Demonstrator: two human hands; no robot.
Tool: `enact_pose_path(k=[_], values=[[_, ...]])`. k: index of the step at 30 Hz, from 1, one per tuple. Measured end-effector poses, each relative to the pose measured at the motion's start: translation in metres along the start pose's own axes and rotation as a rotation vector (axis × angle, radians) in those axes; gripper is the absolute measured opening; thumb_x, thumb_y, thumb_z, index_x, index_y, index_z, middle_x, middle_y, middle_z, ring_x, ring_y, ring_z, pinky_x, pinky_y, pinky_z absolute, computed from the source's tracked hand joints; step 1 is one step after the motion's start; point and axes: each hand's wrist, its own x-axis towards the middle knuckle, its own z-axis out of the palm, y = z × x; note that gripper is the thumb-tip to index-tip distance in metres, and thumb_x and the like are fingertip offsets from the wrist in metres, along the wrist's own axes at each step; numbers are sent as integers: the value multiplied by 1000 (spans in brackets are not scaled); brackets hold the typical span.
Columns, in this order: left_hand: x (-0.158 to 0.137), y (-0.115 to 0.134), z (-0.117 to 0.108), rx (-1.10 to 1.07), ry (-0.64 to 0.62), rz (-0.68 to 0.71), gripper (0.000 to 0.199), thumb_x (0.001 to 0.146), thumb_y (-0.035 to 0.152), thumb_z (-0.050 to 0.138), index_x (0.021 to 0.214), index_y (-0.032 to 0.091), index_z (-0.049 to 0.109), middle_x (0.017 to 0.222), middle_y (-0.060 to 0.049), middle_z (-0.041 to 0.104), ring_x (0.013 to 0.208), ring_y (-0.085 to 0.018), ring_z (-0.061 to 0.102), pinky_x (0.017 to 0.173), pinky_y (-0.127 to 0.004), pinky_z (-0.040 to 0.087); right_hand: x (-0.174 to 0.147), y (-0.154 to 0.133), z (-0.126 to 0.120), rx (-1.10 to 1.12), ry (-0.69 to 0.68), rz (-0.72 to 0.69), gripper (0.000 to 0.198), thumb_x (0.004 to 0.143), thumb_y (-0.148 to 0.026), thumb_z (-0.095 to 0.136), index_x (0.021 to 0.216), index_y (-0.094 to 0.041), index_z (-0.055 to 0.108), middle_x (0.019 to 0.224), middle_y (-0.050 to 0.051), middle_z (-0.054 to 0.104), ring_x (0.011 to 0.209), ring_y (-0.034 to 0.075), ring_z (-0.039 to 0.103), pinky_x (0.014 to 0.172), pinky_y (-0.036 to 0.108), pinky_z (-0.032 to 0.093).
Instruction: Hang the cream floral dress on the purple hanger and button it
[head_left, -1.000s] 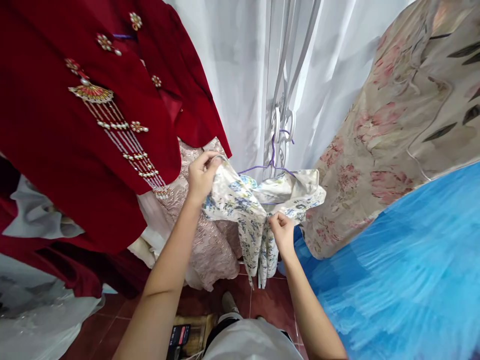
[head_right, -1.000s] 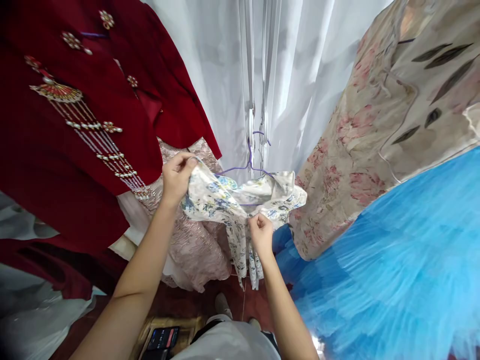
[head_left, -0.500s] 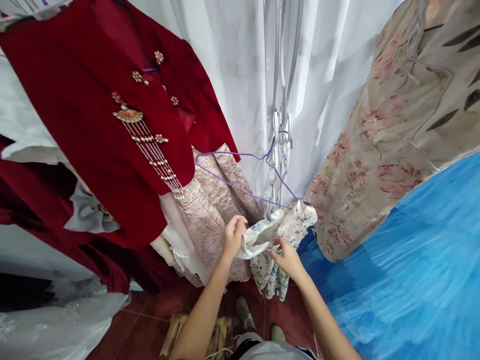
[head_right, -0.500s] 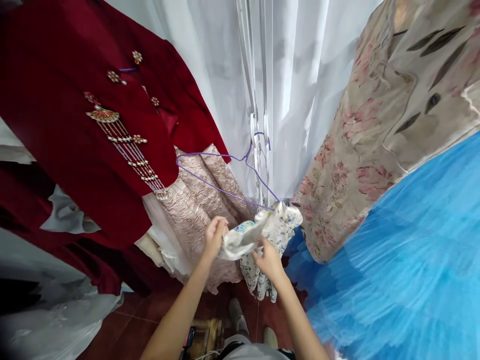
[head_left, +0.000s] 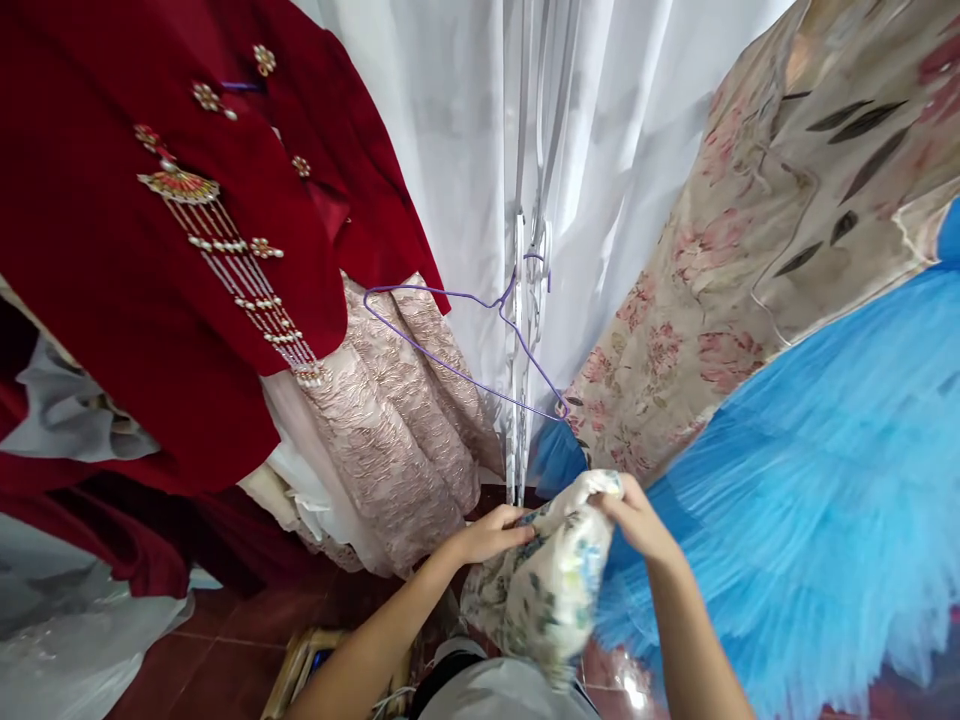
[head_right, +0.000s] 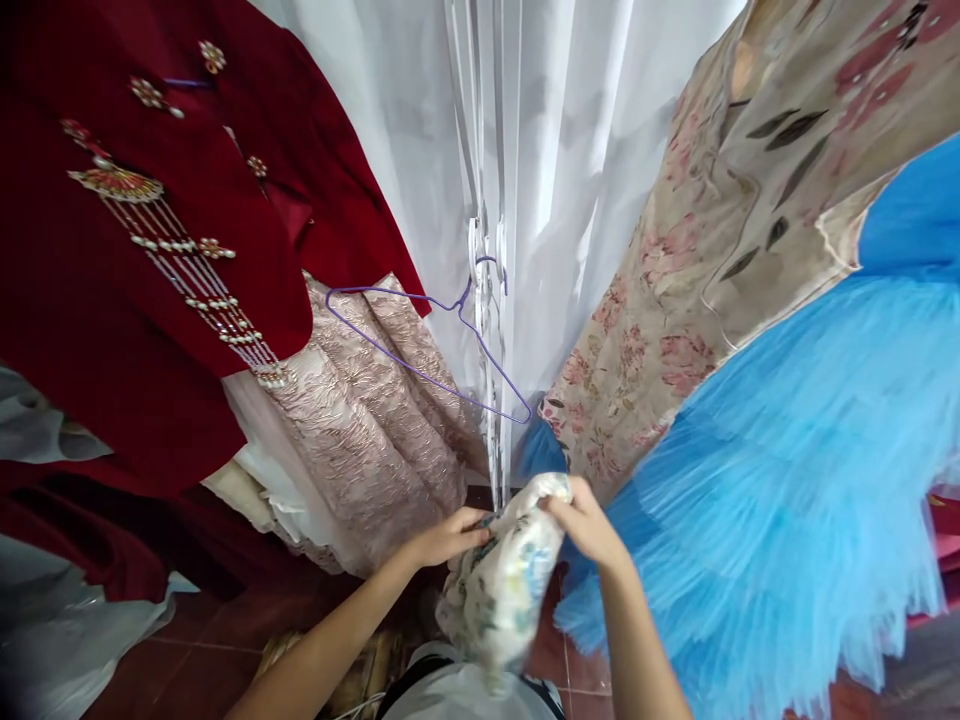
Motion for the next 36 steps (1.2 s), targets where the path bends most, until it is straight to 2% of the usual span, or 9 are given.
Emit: enact_pose_path(k=[3,6,11,14,19,22,27,32,36], values=[[-17,6,-11,98,108,-40,50,90,61,59,93,13,73,91,-5,73,91,-24,65,81,-30,52,26,-20,-37,-131,0,-185,31,75,-34,62,51,-19,48,55,-3,44,53,12,39,51,24,34],[-27,27,-30,321,338,10,34,96,45,55,99,16,74,92,-4,74,89,-22,66,81,-28,51,68,-36,-49,-182,24,-315,27,74,-29,59,50,-20,50,54,-2,43,53,13,38,52,26,31],[-30,70,-52,564,518,153,22,95,36,58,99,21,73,89,-3,75,78,-17,67,79,-25,49,143,-59,-27,6,183,-352,9,68,-27,56,63,-21,61,60,0,59,57,17,51,55,27,38],[-34,86,-62,592,518,147,18,93,35,61,95,21,72,83,0,74,71,-14,65,73,-23,46,169,-72,0,119,54,-207,11,74,-33,58,77,-23,61,65,0,66,59,18,57,57,28,43],[-57,85,-112,625,380,35,16,91,34,64,90,20,71,80,1,71,72,-14,64,70,-23,44,171,-83,29,46,-64,-25,21,77,-40,67,73,-21,58,62,-4,60,55,15,52,52,25,39],[-68,74,-169,820,368,-21,13,84,34,69,86,22,72,87,-3,71,87,-22,64,81,-29,46,164,-87,21,74,-44,77,27,72,-40,72,65,-21,53,53,-5,53,46,12,44,45,24,33],[-59,81,-249,1010,431,-31,15,81,25,62,93,23,70,101,-6,70,103,-29,60,91,-39,46,156,-95,-2,69,1,128,30,67,-44,79,74,-19,65,61,3,68,55,21,62,49,29,47],[-29,123,-284,1071,607,78,20,77,7,45,84,20,58,87,-4,64,83,-23,61,77,-32,46,149,-100,-6,79,42,153,30,65,-42,82,73,-19,65,58,3,68,51,22,63,46,30,48],[0,149,-292,1137,838,225,29,73,-1,43,86,19,59,95,-8,65,94,-25,61,85,-35,48,144,-106,-5,49,17,139,32,67,-45,81,74,-19,65,58,3,67,50,20,61,45,30,46]])
